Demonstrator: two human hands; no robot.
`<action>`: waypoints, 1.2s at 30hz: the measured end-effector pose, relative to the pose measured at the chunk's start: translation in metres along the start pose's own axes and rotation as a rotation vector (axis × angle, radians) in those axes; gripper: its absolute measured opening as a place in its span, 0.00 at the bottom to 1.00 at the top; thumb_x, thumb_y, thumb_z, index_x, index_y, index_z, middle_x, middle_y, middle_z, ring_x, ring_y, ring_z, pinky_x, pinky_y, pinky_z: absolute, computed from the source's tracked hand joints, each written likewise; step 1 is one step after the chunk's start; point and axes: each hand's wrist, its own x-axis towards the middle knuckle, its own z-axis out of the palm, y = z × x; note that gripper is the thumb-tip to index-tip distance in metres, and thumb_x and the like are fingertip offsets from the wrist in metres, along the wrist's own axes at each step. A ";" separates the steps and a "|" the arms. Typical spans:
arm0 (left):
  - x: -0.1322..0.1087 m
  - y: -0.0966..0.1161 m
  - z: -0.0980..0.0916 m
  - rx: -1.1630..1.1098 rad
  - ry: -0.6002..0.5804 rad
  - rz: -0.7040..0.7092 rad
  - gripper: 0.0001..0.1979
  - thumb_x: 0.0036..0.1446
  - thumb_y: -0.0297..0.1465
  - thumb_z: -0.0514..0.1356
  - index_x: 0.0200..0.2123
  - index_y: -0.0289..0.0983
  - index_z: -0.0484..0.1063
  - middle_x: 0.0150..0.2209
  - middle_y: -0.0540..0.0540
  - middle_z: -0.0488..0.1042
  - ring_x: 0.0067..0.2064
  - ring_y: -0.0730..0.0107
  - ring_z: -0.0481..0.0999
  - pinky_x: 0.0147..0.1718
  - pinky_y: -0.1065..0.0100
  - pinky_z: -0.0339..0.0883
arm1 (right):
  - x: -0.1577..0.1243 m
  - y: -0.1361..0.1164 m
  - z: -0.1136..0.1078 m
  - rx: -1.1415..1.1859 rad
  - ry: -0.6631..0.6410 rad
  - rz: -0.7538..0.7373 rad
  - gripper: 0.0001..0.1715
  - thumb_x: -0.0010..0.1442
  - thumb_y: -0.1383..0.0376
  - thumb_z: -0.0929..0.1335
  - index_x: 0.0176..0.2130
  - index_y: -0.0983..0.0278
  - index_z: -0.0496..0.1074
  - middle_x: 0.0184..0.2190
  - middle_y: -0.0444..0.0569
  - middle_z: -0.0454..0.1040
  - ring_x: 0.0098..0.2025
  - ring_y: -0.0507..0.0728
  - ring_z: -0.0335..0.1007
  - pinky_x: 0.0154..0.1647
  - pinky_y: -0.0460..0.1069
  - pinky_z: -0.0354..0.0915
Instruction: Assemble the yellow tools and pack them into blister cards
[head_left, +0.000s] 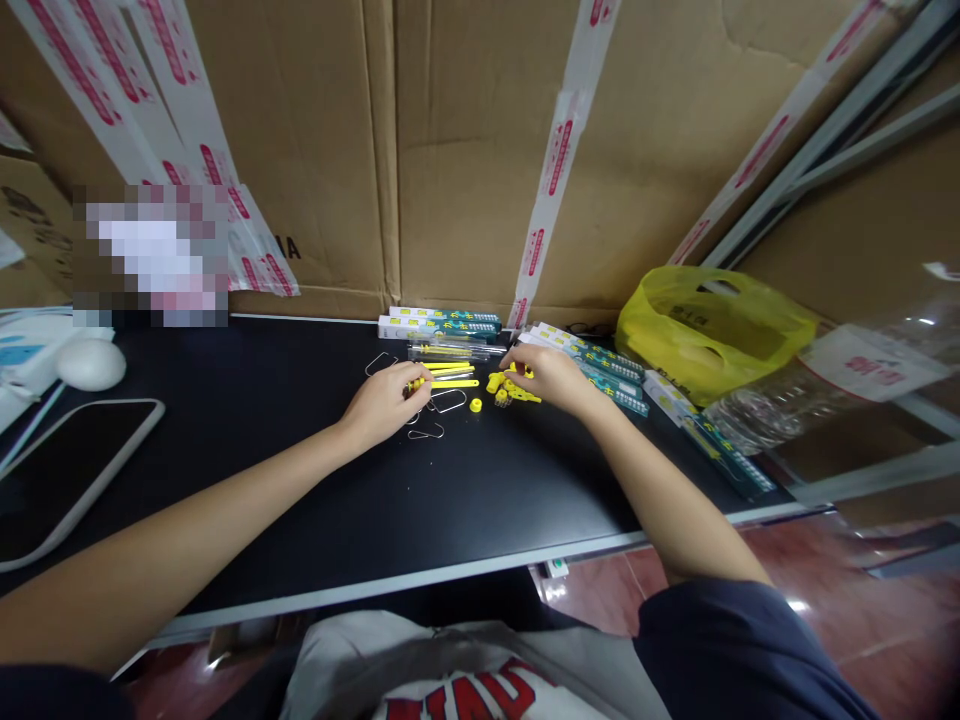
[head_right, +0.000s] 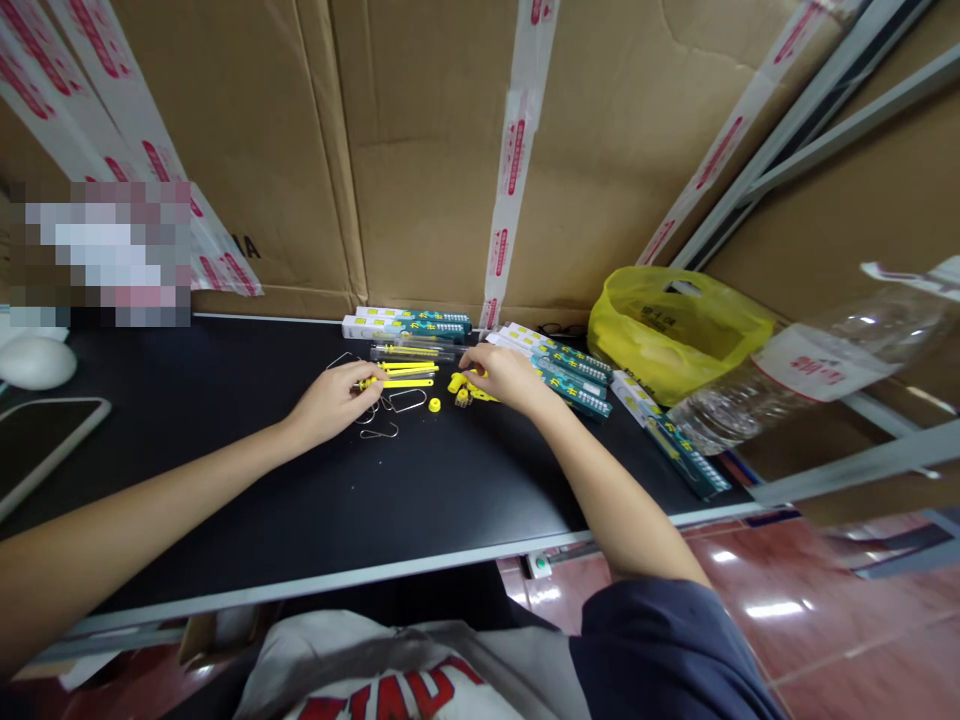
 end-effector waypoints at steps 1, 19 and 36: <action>0.000 0.000 0.000 0.001 0.000 0.000 0.11 0.59 0.32 0.52 0.35 0.37 0.73 0.38 0.45 0.76 0.37 0.65 0.74 0.35 0.66 0.66 | 0.000 0.003 -0.002 -0.016 0.001 0.012 0.09 0.58 0.66 0.67 0.39 0.63 0.76 0.31 0.47 0.75 0.32 0.53 0.68 0.32 0.45 0.56; 0.000 0.011 -0.009 0.178 0.294 -0.006 0.10 0.61 0.37 0.55 0.33 0.41 0.75 0.40 0.47 0.76 0.43 0.61 0.71 0.44 0.59 0.59 | -0.003 -0.028 0.004 0.001 0.011 -0.270 0.11 0.64 0.64 0.64 0.40 0.63 0.75 0.37 0.51 0.75 0.41 0.56 0.69 0.41 0.49 0.61; -0.005 0.013 -0.004 -0.055 0.141 0.056 0.09 0.65 0.33 0.48 0.39 0.37 0.65 0.35 0.46 0.73 0.34 0.69 0.71 0.35 0.67 0.64 | -0.006 -0.010 -0.011 -0.023 -0.059 -0.097 0.07 0.60 0.67 0.65 0.35 0.63 0.74 0.34 0.50 0.76 0.36 0.56 0.69 0.35 0.48 0.58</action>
